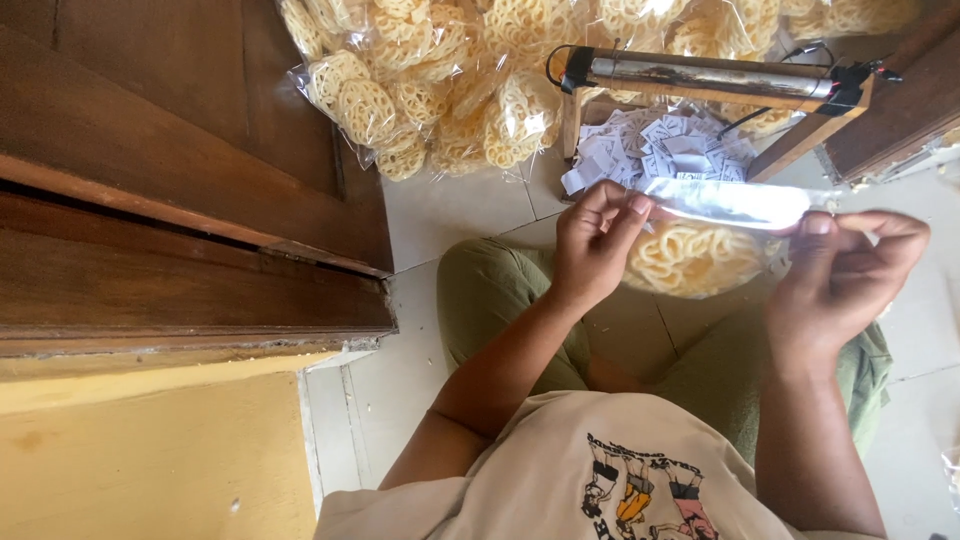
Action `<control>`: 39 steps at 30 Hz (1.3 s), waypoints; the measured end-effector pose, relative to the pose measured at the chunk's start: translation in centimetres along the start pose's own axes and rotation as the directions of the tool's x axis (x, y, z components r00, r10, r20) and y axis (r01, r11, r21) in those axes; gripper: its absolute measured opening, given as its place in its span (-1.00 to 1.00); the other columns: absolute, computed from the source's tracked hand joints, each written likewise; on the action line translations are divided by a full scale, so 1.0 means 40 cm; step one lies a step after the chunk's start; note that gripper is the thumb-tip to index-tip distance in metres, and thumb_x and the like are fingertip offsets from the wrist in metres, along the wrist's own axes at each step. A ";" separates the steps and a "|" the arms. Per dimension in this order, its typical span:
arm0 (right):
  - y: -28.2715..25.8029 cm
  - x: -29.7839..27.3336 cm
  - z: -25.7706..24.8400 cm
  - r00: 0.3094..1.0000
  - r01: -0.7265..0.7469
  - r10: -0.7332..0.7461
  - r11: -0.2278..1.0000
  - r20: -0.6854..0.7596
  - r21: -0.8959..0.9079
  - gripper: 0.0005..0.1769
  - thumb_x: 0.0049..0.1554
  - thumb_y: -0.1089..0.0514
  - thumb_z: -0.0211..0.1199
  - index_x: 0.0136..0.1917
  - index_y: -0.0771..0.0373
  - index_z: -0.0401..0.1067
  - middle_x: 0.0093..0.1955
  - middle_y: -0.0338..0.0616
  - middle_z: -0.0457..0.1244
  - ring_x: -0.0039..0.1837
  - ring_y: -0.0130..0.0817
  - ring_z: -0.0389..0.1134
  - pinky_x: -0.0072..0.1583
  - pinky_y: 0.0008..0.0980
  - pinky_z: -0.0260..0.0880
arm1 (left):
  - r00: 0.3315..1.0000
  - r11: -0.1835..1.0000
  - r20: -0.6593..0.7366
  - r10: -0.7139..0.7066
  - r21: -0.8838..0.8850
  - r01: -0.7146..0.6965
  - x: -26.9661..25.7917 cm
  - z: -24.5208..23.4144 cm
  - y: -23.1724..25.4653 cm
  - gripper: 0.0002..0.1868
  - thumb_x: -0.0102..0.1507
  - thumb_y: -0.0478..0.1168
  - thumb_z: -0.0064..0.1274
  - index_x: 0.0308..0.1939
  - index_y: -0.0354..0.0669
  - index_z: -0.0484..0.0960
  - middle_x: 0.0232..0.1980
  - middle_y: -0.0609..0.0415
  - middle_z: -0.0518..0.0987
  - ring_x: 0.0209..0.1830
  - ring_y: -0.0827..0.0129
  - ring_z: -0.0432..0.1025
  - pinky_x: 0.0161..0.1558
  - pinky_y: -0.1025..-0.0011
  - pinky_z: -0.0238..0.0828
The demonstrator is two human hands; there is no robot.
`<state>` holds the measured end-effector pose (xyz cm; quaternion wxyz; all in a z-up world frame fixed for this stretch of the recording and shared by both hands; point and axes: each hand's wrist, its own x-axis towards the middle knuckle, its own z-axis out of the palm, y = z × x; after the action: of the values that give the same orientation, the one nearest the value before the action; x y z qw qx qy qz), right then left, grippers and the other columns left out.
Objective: Manually packaging individual crackers and labels into plastic bags and sealing them with a heat sealer.
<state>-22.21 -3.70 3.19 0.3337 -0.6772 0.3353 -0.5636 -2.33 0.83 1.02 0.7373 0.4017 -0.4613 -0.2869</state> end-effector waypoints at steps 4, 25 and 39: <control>0.034 0.000 -0.025 0.994 -0.095 0.097 0.995 0.058 -0.042 -0.67 0.52 0.69 -0.12 0.11 0.44 0.38 0.06 0.04 0.26 -0.05 -0.38 0.12 0.06 -0.42 0.20 | 0.994 0.995 0.081 -0.069 -0.067 0.074 0.015 -0.012 0.050 -0.65 0.48 -0.31 -0.08 0.32 -0.22 0.23 -0.13 -0.05 0.66 0.01 0.23 0.63 0.03 0.39 0.69; 0.329 0.040 -0.069 0.821 -0.562 0.543 0.712 0.178 0.420 -0.95 0.31 0.17 0.38 0.05 0.05 0.54 -0.07 -0.33 0.39 -0.28 -0.73 0.27 -0.25 -0.77 0.29 | 0.910 0.811 0.201 -0.362 -0.413 0.413 0.084 -0.105 -0.249 -0.88 0.22 -0.34 0.30 -0.17 -0.16 0.75 -0.20 0.02 0.74 -0.30 0.36 0.60 -0.26 0.42 0.67; 0.404 0.202 0.103 0.564 -0.653 0.825 0.420 0.035 0.630 -0.87 0.32 0.22 0.25 -0.11 0.17 0.48 -0.45 -0.39 0.11 -0.43 -0.68 0.01 -0.41 -0.67 -0.10 | 0.568 0.597 -0.310 -0.762 -0.676 0.432 0.200 -0.031 -0.424 -0.87 0.11 -0.33 0.35 -0.31 -0.24 0.71 -0.24 0.01 0.68 -0.19 0.32 0.55 -0.10 0.33 0.61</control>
<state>-18.28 -19.03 -6.45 0.6859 -0.2323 0.4560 -0.5173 1.18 -13.81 -10.21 0.7676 0.3850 0.0543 -0.5095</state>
